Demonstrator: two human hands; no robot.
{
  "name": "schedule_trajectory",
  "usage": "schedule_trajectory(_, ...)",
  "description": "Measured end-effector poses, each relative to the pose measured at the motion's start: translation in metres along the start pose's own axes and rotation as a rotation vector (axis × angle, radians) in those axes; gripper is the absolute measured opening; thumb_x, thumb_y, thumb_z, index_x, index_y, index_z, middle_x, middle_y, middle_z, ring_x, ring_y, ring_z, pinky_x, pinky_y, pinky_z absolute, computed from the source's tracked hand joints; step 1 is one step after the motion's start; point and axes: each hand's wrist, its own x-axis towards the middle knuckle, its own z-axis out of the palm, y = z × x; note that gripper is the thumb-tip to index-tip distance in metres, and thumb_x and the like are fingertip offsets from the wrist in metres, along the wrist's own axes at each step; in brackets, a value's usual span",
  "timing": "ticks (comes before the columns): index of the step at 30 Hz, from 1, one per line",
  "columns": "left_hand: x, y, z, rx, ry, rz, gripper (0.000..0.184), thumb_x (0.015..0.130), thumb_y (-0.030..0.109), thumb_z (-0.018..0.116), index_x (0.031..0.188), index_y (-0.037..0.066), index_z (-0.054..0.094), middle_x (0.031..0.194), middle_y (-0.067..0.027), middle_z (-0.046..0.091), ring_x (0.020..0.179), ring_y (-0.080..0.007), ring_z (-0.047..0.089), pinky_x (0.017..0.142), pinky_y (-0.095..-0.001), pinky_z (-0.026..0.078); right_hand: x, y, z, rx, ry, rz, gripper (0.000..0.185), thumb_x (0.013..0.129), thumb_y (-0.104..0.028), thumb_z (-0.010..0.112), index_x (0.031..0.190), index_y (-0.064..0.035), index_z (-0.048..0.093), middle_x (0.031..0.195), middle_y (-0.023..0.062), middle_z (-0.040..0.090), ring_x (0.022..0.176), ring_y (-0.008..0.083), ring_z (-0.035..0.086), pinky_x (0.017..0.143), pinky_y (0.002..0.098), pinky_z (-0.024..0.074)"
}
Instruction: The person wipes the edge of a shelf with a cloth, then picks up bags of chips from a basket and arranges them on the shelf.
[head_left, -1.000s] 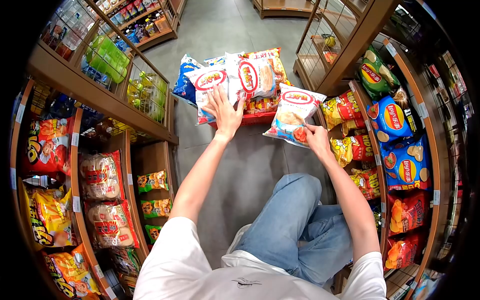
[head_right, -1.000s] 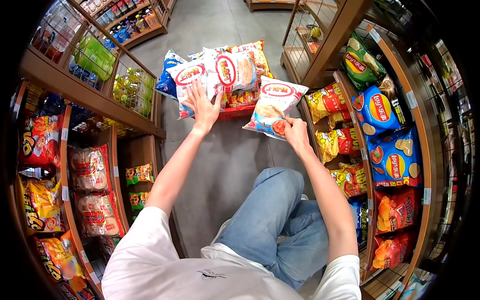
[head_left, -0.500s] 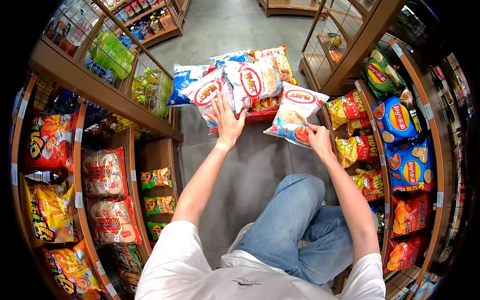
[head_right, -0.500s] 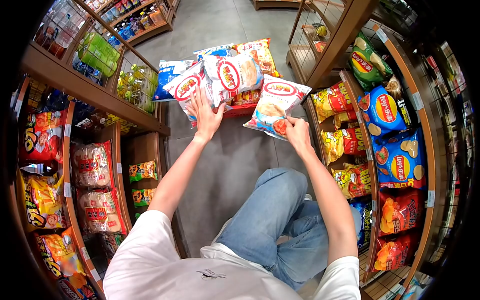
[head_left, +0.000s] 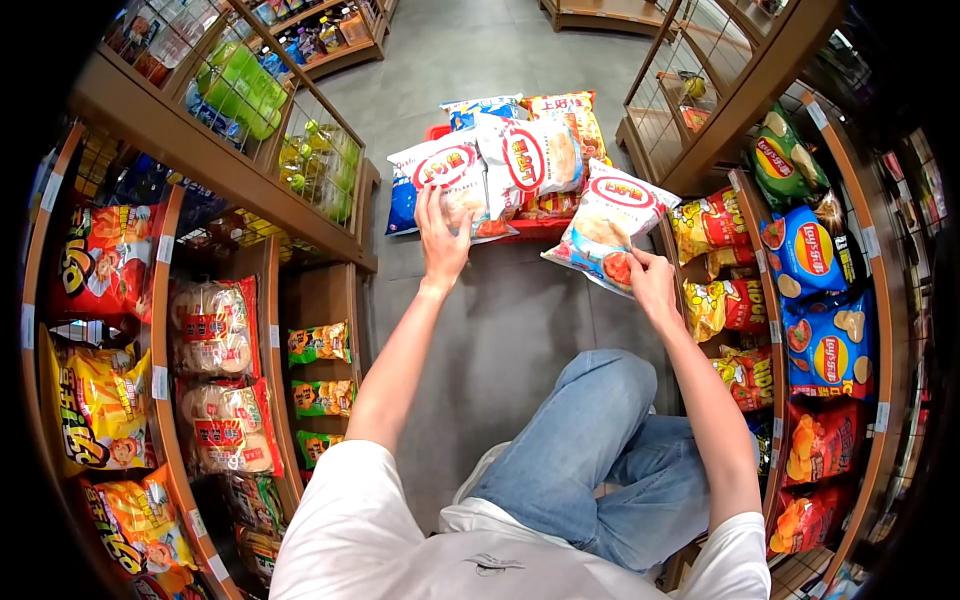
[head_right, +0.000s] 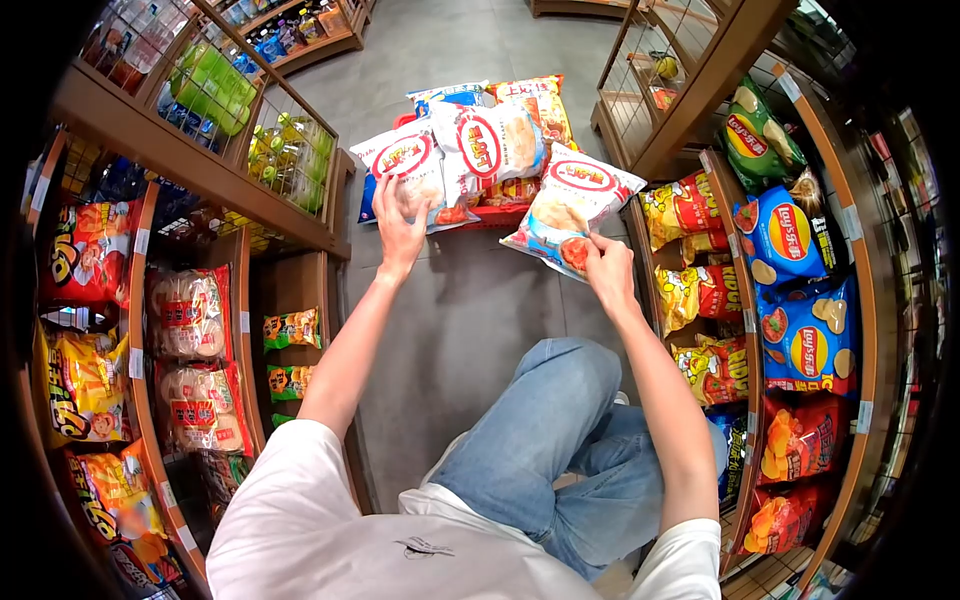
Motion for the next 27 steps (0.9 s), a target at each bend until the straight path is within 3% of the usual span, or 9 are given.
schedule_trajectory(10, -0.023, -0.004, -0.009, -0.001, 0.099, -0.095, 0.079, 0.078, 0.019, 0.080, 0.141, 0.000, 0.036, 0.145, -0.0241, 0.033, 0.137, -0.0397, 0.029, 0.115, -0.0486, 0.024, -0.011, 0.000, -0.004, 0.029, -0.042, 0.023, 0.032, 0.091, -0.018, 0.060, 0.113, 0.0040, 0.068, 0.101, 0.0307, 0.066, 0.098, 0.0393, 0.068, 0.090, 0.0401, 0.0518)
schedule_trajectory(13, -0.029, -0.013, 0.001, 0.104, 0.258, -0.393, 0.110, 0.069, 0.027, 0.090, 0.147, -0.004, 0.018, 0.146, -0.0320, 0.028, 0.139, -0.0374, 0.029, 0.115, -0.0456, 0.026, -0.011, 0.004, -0.001, 0.026, -0.065, 0.006, 0.032, 0.091, -0.019, 0.061, 0.112, 0.0044, 0.068, 0.102, 0.0304, 0.066, 0.099, 0.0389, 0.068, 0.090, 0.0397, 0.0519)
schedule_trajectory(14, -0.028, -0.020, 0.004, 0.103, 0.256, -0.392, 0.110, 0.069, 0.027, 0.090, 0.147, -0.004, 0.018, 0.146, -0.0320, 0.028, 0.139, -0.0374, 0.029, 0.115, -0.0456, 0.026, -0.011, 0.006, -0.001, 0.026, -0.064, 0.009, 0.032, 0.091, -0.019, 0.061, 0.112, 0.0044, 0.068, 0.102, 0.0304, 0.066, 0.099, 0.0389, 0.068, 0.090, 0.0397, 0.0519)
schedule_trajectory(16, -0.020, -0.018, 0.001, -0.197, 0.187, -0.672, 0.119, 0.067, 0.031, 0.092, 0.148, -0.005, 0.013, 0.147, -0.0297, 0.031, 0.134, -0.0350, 0.040, 0.111, -0.0406, 0.035, -0.011, 0.006, 0.000, 0.014, -0.047, -0.016, 0.032, 0.091, -0.019, 0.061, 0.112, 0.0044, 0.068, 0.101, 0.0302, 0.067, 0.099, 0.0386, 0.068, 0.089, 0.0392, 0.0520)
schedule_trajectory(17, -0.023, -0.014, 0.001, -0.522, 0.179, -0.784, 0.113, 0.067, 0.032, 0.092, 0.146, -0.007, 0.023, 0.141, -0.0241, 0.045, 0.123, -0.0285, 0.053, 0.104, -0.0345, 0.043, -0.011, 0.007, 0.000, 0.014, -0.048, -0.014, 0.032, 0.091, -0.019, 0.061, 0.112, 0.0044, 0.068, 0.101, 0.0302, 0.067, 0.099, 0.0386, 0.068, 0.089, 0.0392, 0.0520)
schedule_trajectory(18, -0.026, -0.021, -0.001, -0.519, 0.175, -0.787, 0.113, 0.067, 0.032, 0.092, 0.146, -0.007, 0.023, 0.141, -0.0241, 0.045, 0.123, -0.0285, 0.053, 0.104, -0.0345, 0.043, -0.012, 0.008, -0.001, 0.029, -0.042, -0.015, 0.032, 0.091, -0.018, 0.060, 0.112, 0.0044, 0.068, 0.101, 0.0302, 0.067, 0.099, 0.0384, 0.068, 0.089, 0.0390, 0.0520)
schedule_trajectory(20, -0.032, -0.042, -0.011, -0.658, -0.103, -0.769, 0.095, 0.070, 0.030, 0.090, 0.140, -0.009, 0.038, 0.130, -0.0173, 0.058, 0.115, -0.0219, 0.060, 0.100, -0.0322, 0.047, -0.015, 0.004, -0.005, 0.044, -0.036, -0.010, 0.032, 0.091, -0.018, 0.060, 0.112, 0.0044, 0.068, 0.101, 0.0303, 0.067, 0.099, 0.0382, 0.069, 0.089, 0.0387, 0.0521)
schedule_trajectory(21, -0.046, -0.043, -0.021, -0.680, -0.164, -0.893, 0.077, 0.073, 0.028, 0.088, 0.131, -0.006, 0.051, 0.124, -0.0124, 0.063, 0.113, -0.0183, 0.061, 0.100, -0.0325, 0.047, -0.019, 0.001, -0.007, 0.031, -0.039, 0.001, 0.032, 0.091, -0.018, 0.060, 0.112, 0.0045, 0.068, 0.100, 0.0303, 0.067, 0.098, 0.0377, 0.069, 0.088, 0.0385, 0.0522)
schedule_trajectory(27, -0.128, -0.075, -0.027, -0.561, -0.307, -0.870, 0.075, 0.071, 0.028, 0.089, 0.130, -0.001, 0.052, 0.121, -0.0119, 0.065, 0.107, -0.0188, 0.064, 0.095, -0.0332, 0.051, -0.029, 0.005, -0.009, 0.035, -0.052, 0.037, 0.032, 0.091, -0.018, 0.060, 0.113, 0.0050, 0.067, 0.099, 0.0301, 0.068, 0.095, 0.0353, 0.071, 0.084, 0.0375, 0.0530)
